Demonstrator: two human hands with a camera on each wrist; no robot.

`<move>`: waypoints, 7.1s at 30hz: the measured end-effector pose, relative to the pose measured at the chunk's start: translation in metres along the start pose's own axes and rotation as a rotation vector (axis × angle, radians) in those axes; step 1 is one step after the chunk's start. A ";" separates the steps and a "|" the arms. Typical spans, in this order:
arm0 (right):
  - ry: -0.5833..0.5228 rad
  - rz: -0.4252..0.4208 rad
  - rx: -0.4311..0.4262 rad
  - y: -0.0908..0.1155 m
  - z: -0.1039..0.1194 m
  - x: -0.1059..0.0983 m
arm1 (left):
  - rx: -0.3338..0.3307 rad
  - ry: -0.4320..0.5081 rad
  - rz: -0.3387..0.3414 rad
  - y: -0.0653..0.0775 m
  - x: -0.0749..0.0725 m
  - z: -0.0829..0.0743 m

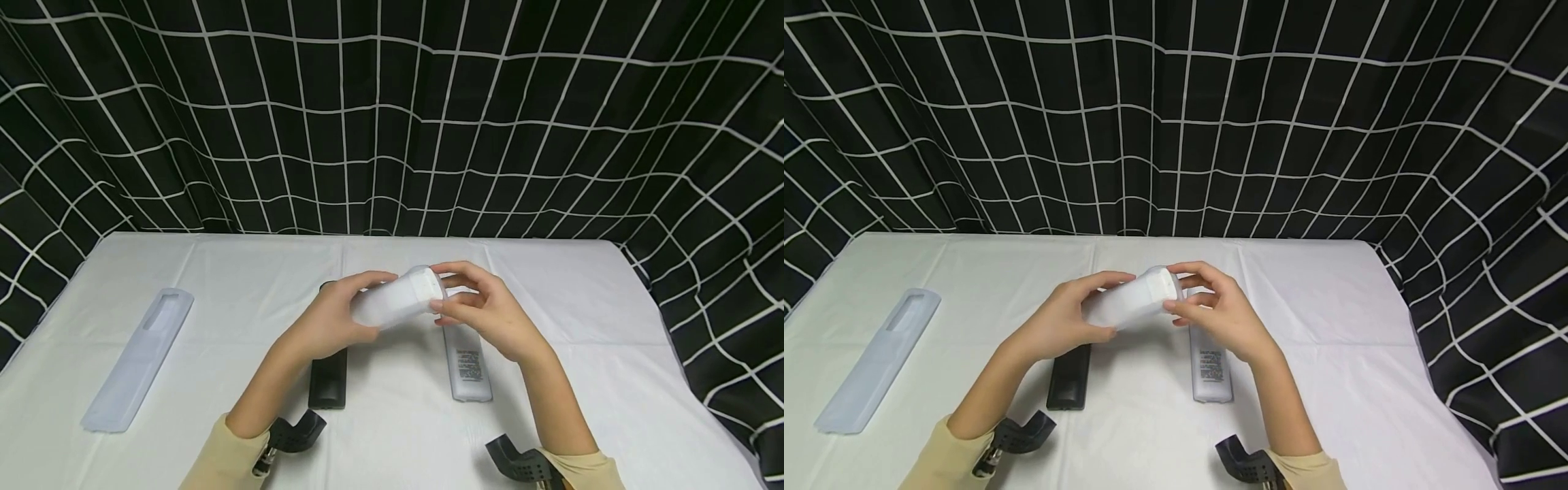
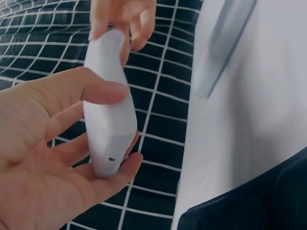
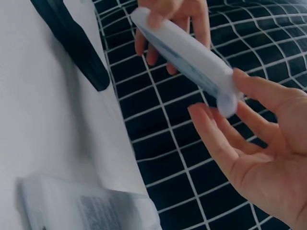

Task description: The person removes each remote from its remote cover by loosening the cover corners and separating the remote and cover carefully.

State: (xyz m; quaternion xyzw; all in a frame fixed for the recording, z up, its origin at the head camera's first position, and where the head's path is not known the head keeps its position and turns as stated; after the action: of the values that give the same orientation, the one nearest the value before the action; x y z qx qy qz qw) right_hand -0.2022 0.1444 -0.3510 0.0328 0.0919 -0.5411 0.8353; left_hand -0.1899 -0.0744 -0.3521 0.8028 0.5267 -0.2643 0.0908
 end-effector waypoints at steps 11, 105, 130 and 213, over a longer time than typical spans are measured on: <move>0.173 0.050 -0.001 0.005 0.003 0.002 | 0.026 -0.031 0.033 0.004 -0.008 0.000; 0.198 -0.093 -0.257 0.010 0.006 -0.009 | -0.086 0.377 -0.464 0.018 -0.018 0.016; 0.128 -0.043 -0.173 0.012 0.002 -0.015 | -0.047 0.386 -0.176 0.017 -0.014 0.018; 0.418 -0.083 -0.272 0.014 0.009 -0.018 | -0.077 0.267 -0.176 0.020 -0.029 0.014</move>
State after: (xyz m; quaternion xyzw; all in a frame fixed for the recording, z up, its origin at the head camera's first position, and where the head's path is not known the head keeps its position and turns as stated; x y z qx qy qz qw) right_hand -0.1960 0.1652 -0.3394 0.0277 0.3358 -0.5390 0.7720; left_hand -0.1849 -0.1119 -0.3513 0.7776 0.6120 -0.1418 0.0271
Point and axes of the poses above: each hand's wrist, its own y-axis away from the middle knuckle, its own x-axis out of the palm, z = x × y, the point moved 5 cm from there along -y, towards the middle knuckle
